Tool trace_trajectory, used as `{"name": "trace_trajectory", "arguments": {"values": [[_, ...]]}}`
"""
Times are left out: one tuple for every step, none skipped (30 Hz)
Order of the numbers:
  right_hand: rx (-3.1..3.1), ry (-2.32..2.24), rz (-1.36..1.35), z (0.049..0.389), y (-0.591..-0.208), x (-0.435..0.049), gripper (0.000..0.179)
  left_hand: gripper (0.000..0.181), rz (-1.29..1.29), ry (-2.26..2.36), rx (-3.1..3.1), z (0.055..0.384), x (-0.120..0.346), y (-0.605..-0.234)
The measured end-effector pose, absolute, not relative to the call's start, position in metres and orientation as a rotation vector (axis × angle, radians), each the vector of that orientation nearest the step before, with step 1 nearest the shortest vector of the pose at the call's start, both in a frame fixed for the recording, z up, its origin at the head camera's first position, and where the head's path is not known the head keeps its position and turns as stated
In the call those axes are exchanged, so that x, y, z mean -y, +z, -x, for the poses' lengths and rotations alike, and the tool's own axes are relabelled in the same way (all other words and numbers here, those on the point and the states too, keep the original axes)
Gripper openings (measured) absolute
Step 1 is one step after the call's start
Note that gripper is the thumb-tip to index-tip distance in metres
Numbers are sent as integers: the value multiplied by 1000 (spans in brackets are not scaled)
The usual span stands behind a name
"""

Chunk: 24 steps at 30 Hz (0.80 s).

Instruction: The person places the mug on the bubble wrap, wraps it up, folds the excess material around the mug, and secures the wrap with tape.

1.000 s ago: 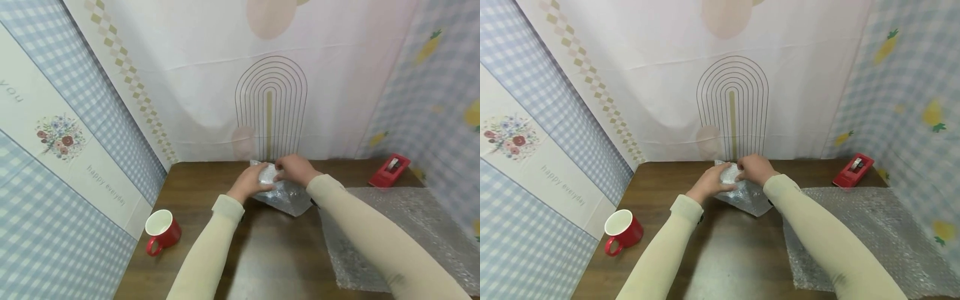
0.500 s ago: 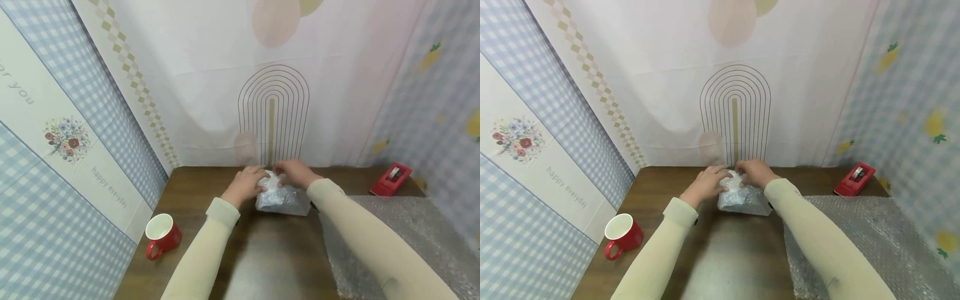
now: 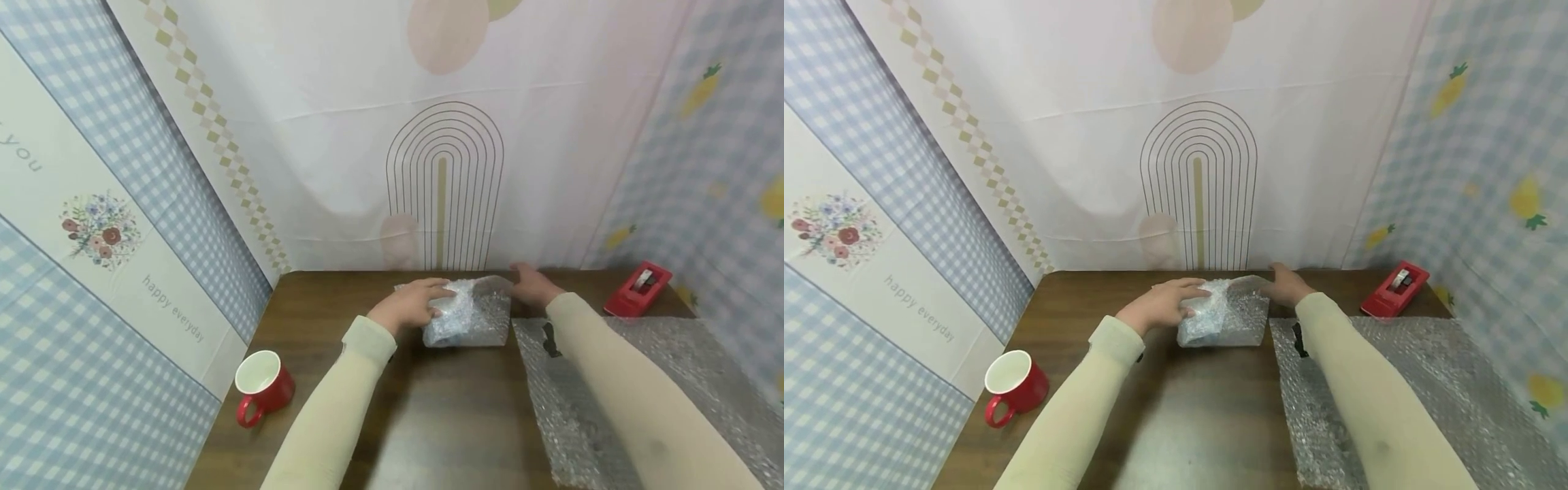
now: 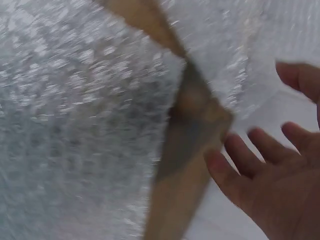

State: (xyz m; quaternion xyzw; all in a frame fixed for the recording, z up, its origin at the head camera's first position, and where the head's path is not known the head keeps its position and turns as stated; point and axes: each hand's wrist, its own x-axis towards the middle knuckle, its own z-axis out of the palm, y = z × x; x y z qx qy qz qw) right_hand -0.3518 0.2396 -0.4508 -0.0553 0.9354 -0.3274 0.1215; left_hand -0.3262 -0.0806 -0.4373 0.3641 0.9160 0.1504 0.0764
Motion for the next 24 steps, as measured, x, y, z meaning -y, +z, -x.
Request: {"name": "trace_trajectory", "arguments": {"values": [[-2690,-957,124,352,-454,-243,86,56,-1083,442,-2751,326,80,-438],[-2648,-973,98,353,-457,-246,86,56,-1073,438,-2755,325,80,-438],[-2612,-996,74,354,-460,-247,86,56,-1060,439,-2760,325,80,-439],[-2584,-1018,62,355,-461,-248,87,56,-1050,441,-2766,325,80,-439],[-2557,-1049,44,357,-464,-247,87,55,-1043,445,-2769,324,80,-439],[-2536,-1084,27,358,-465,-247,87,55,-1034,450,-2772,324,79,-440],[-2510,-1133,0,359,-467,-246,86,55,-1028,451,-2776,324,79,-441],[-2483,-1195,-26,360,-468,-244,83,54,-1025,454,-2778,324,79,-441],[-2458,-1253,-59,360,-469,-242,79,54,-1022,455,-2781,324,78,-442],[-2443,-1304,-84,359,-468,-241,76,53,-1022,455,-2781,324,77,-442],[-2439,-1351,-113,358,-468,-239,70,53,-1023,457,-2782,323,76,-442],[-2451,-1379,-126,357,-466,-237,64,53,-1021,457,-2784,323,75,-442],[-2476,-1394,-122,356,-463,-235,59,53,-1019,455,-2785,323,74,-442],[-2515,-1391,-106,354,-459,-232,54,52,-1016,462,-2785,322,74,-441],[-2571,-1366,-82,354,-455,-230,50,52,-1016,457,-2793,322,73,-440],[-2636,-1326,-39,354,-450,-227,47,52,-1019,454,-2799,323,73,-440],[-2718,-1267,13,354,-444,-223,43,52,-1022,454,-2806,323,73,-439],[-2799,-1200,78,353,-437,-218,41,52,-1028,447,-2816,323,73,-438],[-2875,-1138,147,352,-431,-212,38,52,-1038,442,-2825,323,73,-437],[-2941,-1077,210,351,-425,-206,34,52,-1049,435,-2835,323,73,-437],[-3005,-1011,277,349,-419,-199,31,52,-1056,426,-2845,323,73,-436],[-3057,-948,343,348,-414,-192,28,52,-1059,422,-2848,323,73,-436],[-3099,-890,400,346,-410,-184,26,52,-1059,420,-2850,323,72,-435],[-3125,-849,449,344,-407,-177,24,51,-1057,412,-2855,323,71,-435]]}}
